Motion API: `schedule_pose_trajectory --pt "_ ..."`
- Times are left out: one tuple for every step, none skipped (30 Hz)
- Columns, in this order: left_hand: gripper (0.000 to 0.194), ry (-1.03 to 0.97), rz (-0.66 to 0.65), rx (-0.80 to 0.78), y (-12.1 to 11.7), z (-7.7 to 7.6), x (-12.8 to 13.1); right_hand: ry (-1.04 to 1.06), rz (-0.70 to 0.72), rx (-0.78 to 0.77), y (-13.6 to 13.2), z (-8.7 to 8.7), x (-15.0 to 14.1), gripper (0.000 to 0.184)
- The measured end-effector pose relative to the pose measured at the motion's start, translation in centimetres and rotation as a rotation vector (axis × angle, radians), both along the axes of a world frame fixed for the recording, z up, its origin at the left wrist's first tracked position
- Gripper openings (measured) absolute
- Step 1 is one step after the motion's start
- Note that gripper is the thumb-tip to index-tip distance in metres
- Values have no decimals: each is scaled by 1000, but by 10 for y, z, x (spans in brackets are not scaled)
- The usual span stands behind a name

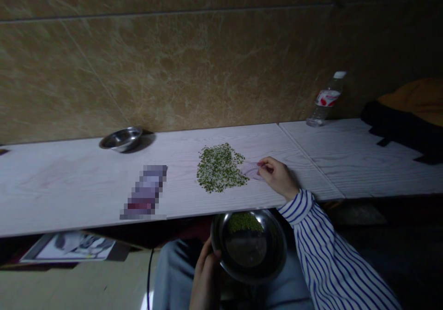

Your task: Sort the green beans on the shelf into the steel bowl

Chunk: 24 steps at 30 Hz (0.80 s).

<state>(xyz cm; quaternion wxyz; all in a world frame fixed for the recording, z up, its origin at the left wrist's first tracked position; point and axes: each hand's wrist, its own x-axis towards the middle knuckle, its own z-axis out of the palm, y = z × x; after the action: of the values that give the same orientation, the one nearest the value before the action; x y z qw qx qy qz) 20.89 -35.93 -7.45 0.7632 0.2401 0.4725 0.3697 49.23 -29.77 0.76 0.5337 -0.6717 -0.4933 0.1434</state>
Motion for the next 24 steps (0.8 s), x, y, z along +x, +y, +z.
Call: schedule_pose_trajectory --pt "61 -28 15 -9 0 1 0 2 -3 4 -2 0 0 16" --pt "60 -57 32 -19 -1 1 0 4 -4 7 -3 0 0 16" --pt "60 -82 42 -29 -1 1 0 6 -3 9 -4 0 0 17" --pt "60 -98 47 -36 -1 1 0 9 3 8 -5 0 0 17" --pt "59 -109 50 -41 -1 2 0 11 14 6 -6 1 0 17" --pt "59 -113 54 -44 -1 1 0 13 30 3 -7 2 -1 16" --pt "59 -112 58 -45 -1 1 0 14 50 -2 -7 3 -2 15" --pt "59 -111 62 -45 -1 1 0 14 75 -8 -8 4 -3 14" --pt "59 -111 65 -47 -1 0 1 13 101 -16 -9 5 -3 13" --pt "61 -111 67 -51 -1 -1 1 9 128 -25 -9 6 -4 12" --pt "64 -110 68 -60 -1 -3 1 4 153 -35 -10 7 -5 11" --pt "67 -107 67 -67 -1 -4 1 -4 176 -47 -11 7 -5 11" --pt "69 -95 63 -69 0 -6 1 -13 194 -56 -11 8 -6 11" --pt "71 -75 57 -63 0 -8 1 -24 209 -65 -11 7 -6 11" --pt "71 -49 48 -51 0 -10 1 -37 219 -72 -11 7 -6 11" --pt "71 -24 38 -36 1 -11 0 -49 227 -78 -11 7 -6 11" --pt "70 -7 27 -20 1 -12 0 -62 231 -83 -11 6 -6 11" --pt "70 -1 20 -6 1 -13 0 -75 232 -87 -10 5 -5 12" --pt "69 -6 18 3 1 -13 0 -88 228 -89 -10 5 -5 13" --pt "69 -18 19 5 1 -13 0 -99 223 -89 -9 4 -5 14" --pt "69 -30 23 2 1 -13 1 -110 215 -87 -9 4 -4 15" --pt "68 -34 26 -3 1 -13 1 -121 206 -83 -8 4 -4 15" --pt "67 -29 26 -9 1 -13 1 -131 198 -79 -8 3 -4 16" --pt "67 -16 26 -12 1 -13 1 -138 189 -74 -7 3 -4 17"
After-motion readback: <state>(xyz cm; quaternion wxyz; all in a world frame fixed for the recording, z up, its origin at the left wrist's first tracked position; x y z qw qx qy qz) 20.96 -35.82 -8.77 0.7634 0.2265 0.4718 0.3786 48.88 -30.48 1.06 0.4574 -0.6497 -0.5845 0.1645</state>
